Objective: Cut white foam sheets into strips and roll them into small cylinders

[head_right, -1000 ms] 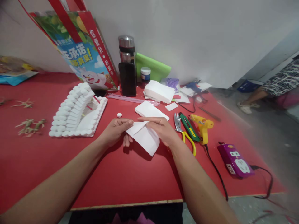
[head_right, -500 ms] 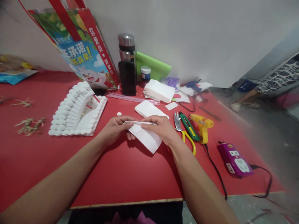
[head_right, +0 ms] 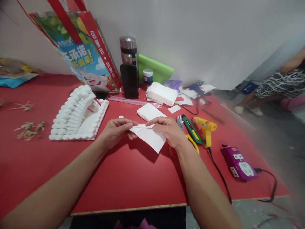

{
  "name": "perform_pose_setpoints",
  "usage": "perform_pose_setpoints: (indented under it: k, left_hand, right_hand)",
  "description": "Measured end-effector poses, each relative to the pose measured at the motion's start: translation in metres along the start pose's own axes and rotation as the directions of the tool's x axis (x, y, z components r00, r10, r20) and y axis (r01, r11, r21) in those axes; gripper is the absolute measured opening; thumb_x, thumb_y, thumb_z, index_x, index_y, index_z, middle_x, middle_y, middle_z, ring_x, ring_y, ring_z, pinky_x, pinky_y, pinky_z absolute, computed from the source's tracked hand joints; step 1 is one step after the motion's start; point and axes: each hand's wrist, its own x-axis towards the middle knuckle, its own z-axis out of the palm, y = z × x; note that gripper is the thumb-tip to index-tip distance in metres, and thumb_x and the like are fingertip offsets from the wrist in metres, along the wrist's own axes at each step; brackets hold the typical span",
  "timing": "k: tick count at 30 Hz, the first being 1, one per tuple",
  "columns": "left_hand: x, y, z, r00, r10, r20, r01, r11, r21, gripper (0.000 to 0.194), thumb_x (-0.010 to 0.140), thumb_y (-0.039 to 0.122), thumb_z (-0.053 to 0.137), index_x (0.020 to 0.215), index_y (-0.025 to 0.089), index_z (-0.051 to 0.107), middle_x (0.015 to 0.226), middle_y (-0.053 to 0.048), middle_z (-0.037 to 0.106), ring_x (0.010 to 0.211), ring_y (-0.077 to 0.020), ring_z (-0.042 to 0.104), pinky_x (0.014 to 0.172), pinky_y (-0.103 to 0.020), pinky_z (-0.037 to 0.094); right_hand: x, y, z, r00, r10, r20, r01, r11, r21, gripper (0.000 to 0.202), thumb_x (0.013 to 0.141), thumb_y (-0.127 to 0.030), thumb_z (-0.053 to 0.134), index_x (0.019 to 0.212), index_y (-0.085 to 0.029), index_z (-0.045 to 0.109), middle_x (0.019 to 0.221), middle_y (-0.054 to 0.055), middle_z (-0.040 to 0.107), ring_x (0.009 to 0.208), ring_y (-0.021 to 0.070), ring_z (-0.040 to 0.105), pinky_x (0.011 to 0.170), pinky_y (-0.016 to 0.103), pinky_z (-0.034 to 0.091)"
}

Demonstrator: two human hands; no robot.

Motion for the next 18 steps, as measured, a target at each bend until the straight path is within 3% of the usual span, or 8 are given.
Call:
perform_pose_setpoints:
  k: [5, 10, 14, 18]
  left_hand:
    - [0.001, -0.003, -0.003, 1.0, -0.007, -0.002, 0.008, 0.998, 0.069, 0.033, 0.079, 0.034, 0.087, 0.099, 0.009, 0.08, 0.064, -0.01, 0.077, 0.054, -0.0183, 0.073, 0.055, -0.024, 0.059]
    - [-0.001, 0.0, -0.003, 0.999, -0.022, 0.033, 0.02, 0.999, 0.046, 0.035, 0.079, 0.032, 0.087, 0.105, 0.009, 0.079, 0.064, -0.01, 0.076, 0.052, -0.0178, 0.072, 0.054, -0.024, 0.058]
    - [-0.002, 0.0, -0.001, 0.994, -0.05, 0.099, 0.047, 0.998, 0.034, 0.037, 0.08, 0.033, 0.087, 0.107, 0.009, 0.078, 0.064, -0.01, 0.076, 0.051, -0.0167, 0.071, 0.053, -0.023, 0.058]
    - [-0.004, -0.001, 0.0, 0.99, -0.062, 0.127, 0.05, 0.994, 0.092, 0.036, 0.084, 0.032, 0.083, 0.112, 0.01, 0.078, 0.066, -0.009, 0.077, 0.054, -0.0164, 0.072, 0.056, -0.023, 0.059]
  right_hand:
    - [0.001, -0.007, -0.021, 0.968, -0.215, -0.133, 0.175, 0.95, -0.258, 0.011, 0.066, -0.022, 0.074, 0.075, -0.019, 0.079, 0.067, 0.001, 0.07, 0.058, 0.013, 0.056, 0.057, 0.028, 0.043]
    - [0.001, -0.014, -0.033, 0.929, -0.308, -0.205, 0.273, 0.945, -0.181, 0.014, 0.076, -0.033, 0.078, 0.081, -0.02, 0.076, 0.074, 0.004, 0.073, 0.072, 0.0189, 0.069, 0.069, 0.032, 0.055]
    - [-0.004, -0.009, -0.011, 0.973, -0.23, -0.01, 0.224, 0.955, -0.192, 0.034, 0.087, -0.052, 0.075, 0.097, -0.019, 0.078, 0.093, 0.009, 0.079, 0.087, 0.0227, 0.073, 0.077, 0.034, 0.055]
    - [-0.005, 0.002, 0.013, 0.988, -0.068, 0.141, 0.116, 0.925, -0.363, 0.038, 0.085, -0.055, 0.077, 0.092, -0.018, 0.078, 0.079, 0.004, 0.074, 0.069, 0.0166, 0.063, 0.061, 0.028, 0.044]
